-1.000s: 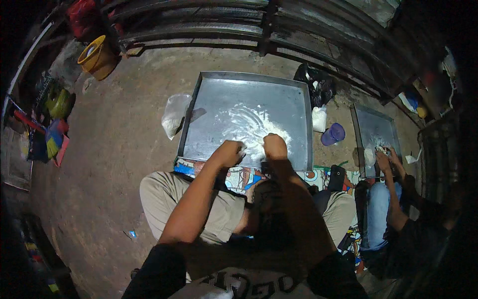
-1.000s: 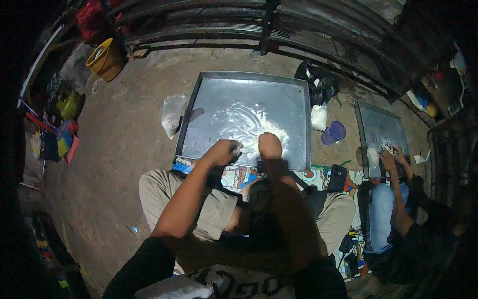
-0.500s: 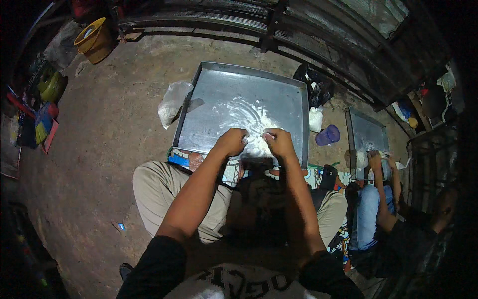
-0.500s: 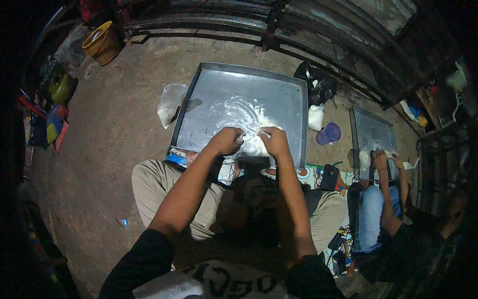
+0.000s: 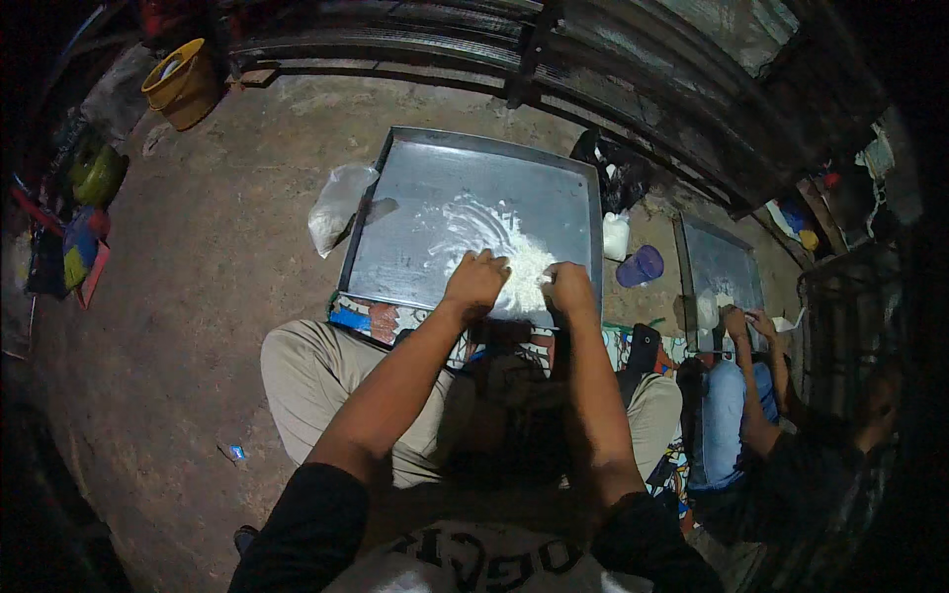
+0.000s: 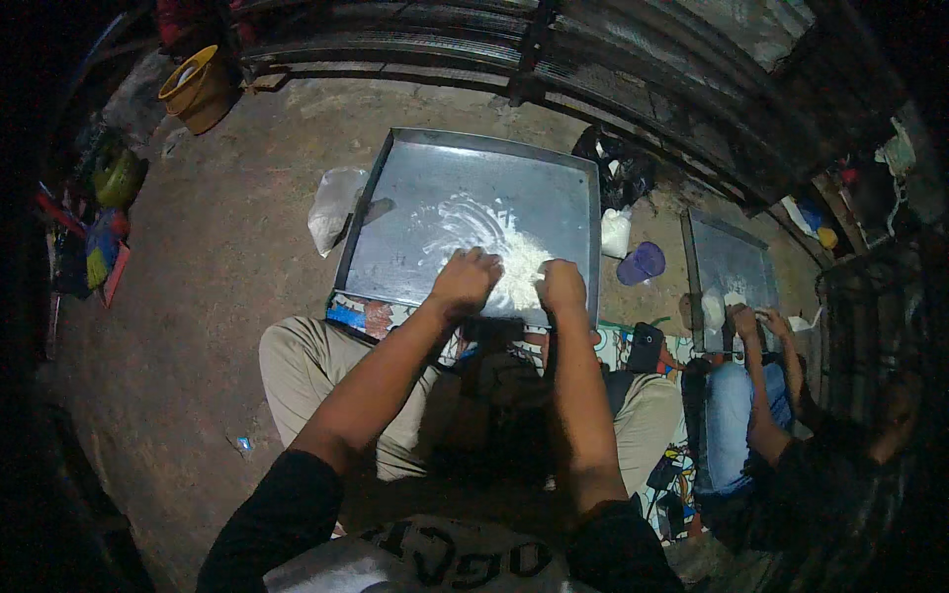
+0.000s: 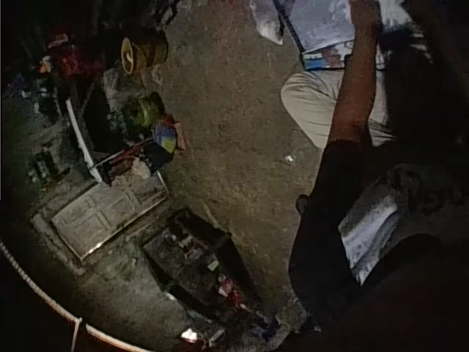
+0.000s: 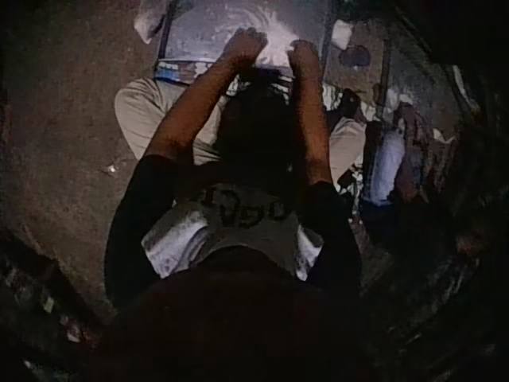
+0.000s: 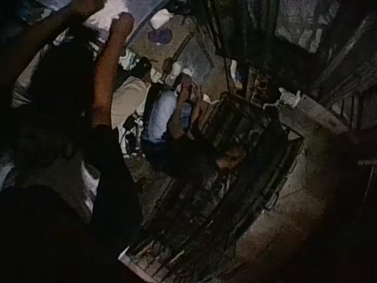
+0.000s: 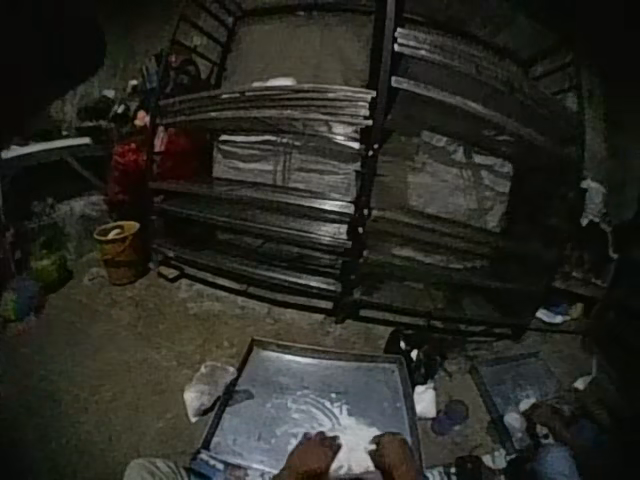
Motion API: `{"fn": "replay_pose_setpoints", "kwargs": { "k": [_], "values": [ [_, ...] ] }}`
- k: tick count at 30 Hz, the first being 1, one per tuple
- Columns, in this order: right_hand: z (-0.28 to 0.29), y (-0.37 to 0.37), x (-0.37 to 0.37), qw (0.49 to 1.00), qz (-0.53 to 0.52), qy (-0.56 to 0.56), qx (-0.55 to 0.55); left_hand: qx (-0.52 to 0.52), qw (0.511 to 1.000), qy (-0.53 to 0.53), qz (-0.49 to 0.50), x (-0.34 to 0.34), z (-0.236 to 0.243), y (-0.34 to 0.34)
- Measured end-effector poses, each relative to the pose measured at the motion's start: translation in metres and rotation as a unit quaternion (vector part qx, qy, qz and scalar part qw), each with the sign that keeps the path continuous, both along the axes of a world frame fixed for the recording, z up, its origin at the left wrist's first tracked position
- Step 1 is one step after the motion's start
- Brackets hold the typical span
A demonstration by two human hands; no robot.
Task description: The person empties a bag of white powder onto a metal tray and spreads it out by hand before using a small purple scoop.
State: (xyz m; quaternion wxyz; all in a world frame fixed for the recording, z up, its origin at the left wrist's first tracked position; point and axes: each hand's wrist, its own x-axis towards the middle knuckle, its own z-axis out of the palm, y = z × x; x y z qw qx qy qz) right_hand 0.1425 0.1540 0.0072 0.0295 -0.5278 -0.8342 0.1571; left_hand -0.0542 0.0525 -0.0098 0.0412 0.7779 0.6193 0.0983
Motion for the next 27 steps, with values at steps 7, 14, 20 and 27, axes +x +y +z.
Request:
{"fn": "replay_pose_setpoints", "kwargs": {
  "k": [7, 14, 20, 27],
  "values": [
    [-0.004, -0.003, 0.024, 0.996, -0.004, 0.061, -0.069, -0.007, 1.0, -0.023, 0.004, -0.003, 0.011, 0.004],
    [-0.007, -0.014, 0.011, 0.991, -0.072, -0.036, -0.103, -0.02, 0.999, -0.007, 0.034, -0.001, -0.013, 0.0],
    [-0.028, -0.016, -0.006, 0.986, -0.048, 0.157, -0.037, -0.046, 0.991, 0.018, 0.123, -0.006, -0.007, 0.003],
    [-0.029, -0.004, 0.004, 0.993, -0.038, 0.075, 0.086, -0.115, 0.941, -0.307, 0.079, 0.005, -0.021, 0.008]
  ]
}}
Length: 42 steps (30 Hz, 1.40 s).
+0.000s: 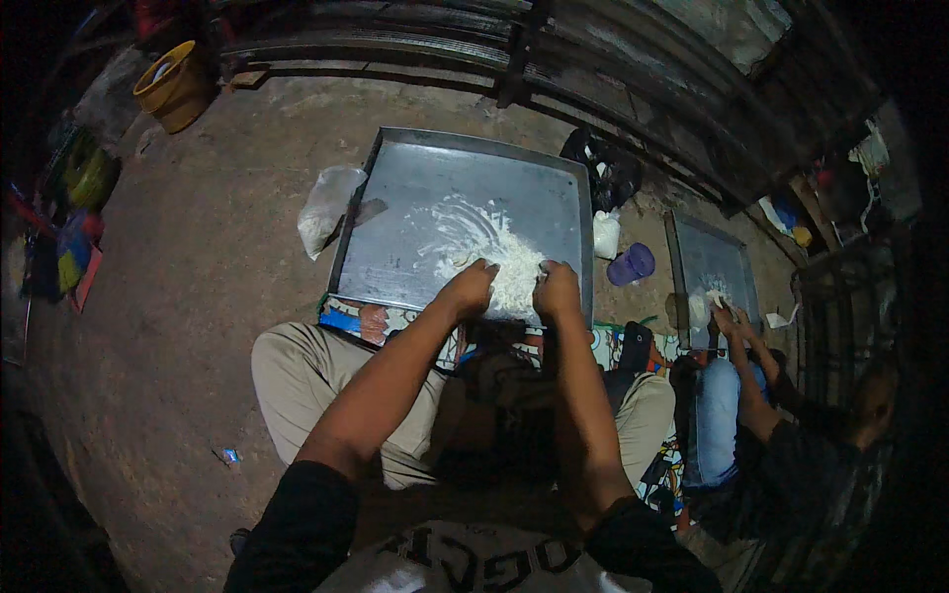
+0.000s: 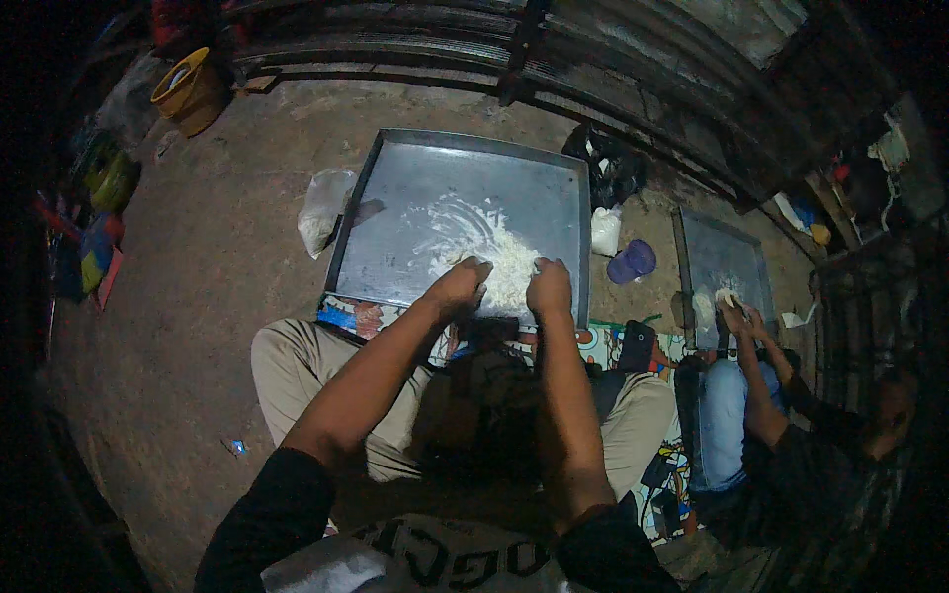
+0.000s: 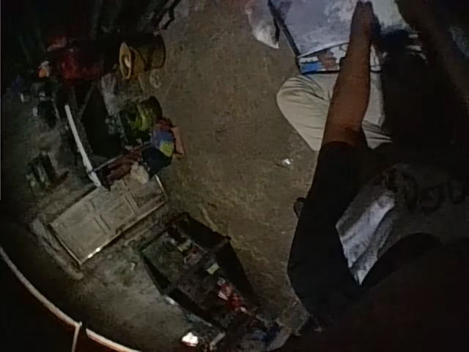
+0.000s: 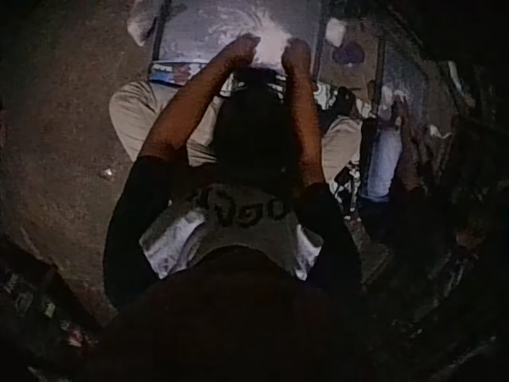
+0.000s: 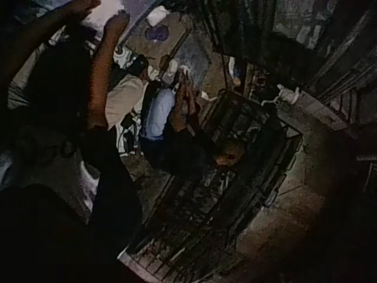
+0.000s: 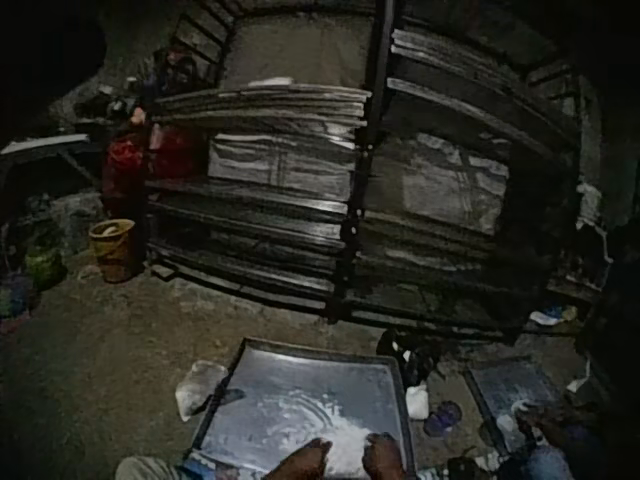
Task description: The person empties a bag of white powder onto a metal tray and spreads it out by hand before using a small purple scoop.
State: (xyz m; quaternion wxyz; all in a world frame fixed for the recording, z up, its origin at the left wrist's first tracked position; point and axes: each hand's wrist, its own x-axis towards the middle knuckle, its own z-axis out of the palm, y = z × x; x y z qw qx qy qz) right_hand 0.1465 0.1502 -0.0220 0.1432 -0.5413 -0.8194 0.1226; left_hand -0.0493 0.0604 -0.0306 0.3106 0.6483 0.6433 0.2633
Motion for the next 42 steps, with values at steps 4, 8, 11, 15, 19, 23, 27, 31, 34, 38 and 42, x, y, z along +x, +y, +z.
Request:
{"fn": "replay_pose_setpoints", "kwargs": {
  "k": [4, 8, 11, 15, 19, 23, 27, 31, 34, 38, 42],
  "values": [
    [-0.005, -0.008, -0.017, 0.997, 0.068, -0.028, 0.013, -0.045, 0.968, -0.245, -0.008, -0.002, -0.049, 0.02],
    [0.004, -0.011, -0.014, 0.991, 0.069, -0.001, -0.11, -0.209, 0.908, -0.361, 0.034, 0.012, -0.052, 0.022],
    [0.046, -0.025, -0.02, 0.989, -0.014, 0.026, -0.146, -0.154, 0.953, -0.261, -0.021, -0.001, -0.051, 0.014],
    [0.019, -0.008, -0.003, 0.995, -0.034, -0.056, -0.071, -0.351, 0.875, -0.328, 0.064, 0.002, -0.016, 0.021],
    [0.005, -0.008, -0.014, 0.989, -0.042, -0.088, -0.11, -0.011, 0.998, -0.059, -0.033, -0.004, -0.027, 0.014],
    [0.022, -0.037, -0.04, 0.986, 0.117, -0.091, -0.077, 0.132, 0.991, -0.001, 0.023, -0.022, -0.037, 0.005],
    [0.019, -0.031, -0.035, 0.947, 0.272, -0.17, -0.029, 0.09, 0.995, 0.003, 0.044, -0.017, -0.015, 0.006],
    [0.026, -0.005, -0.009, 0.945, 0.272, -0.177, -0.039, 0.118, 0.992, -0.003, -0.041, -0.012, -0.02, 0.011],
    [0.04, -0.006, -0.009, 0.974, 0.181, -0.126, -0.053, -0.005, 0.992, -0.123, -0.026, -0.013, -0.055, 0.02],
    [0.036, -0.002, 0.013, 0.99, 0.083, -0.08, -0.083, -0.339, 0.83, -0.436, 0.082, 0.005, -0.044, 0.022],
    [0.03, -0.021, -0.007, 0.986, 0.085, -0.105, -0.1, -0.223, 0.9, -0.367, 0.065, 0.002, -0.038, 0.019]
  ]
}}
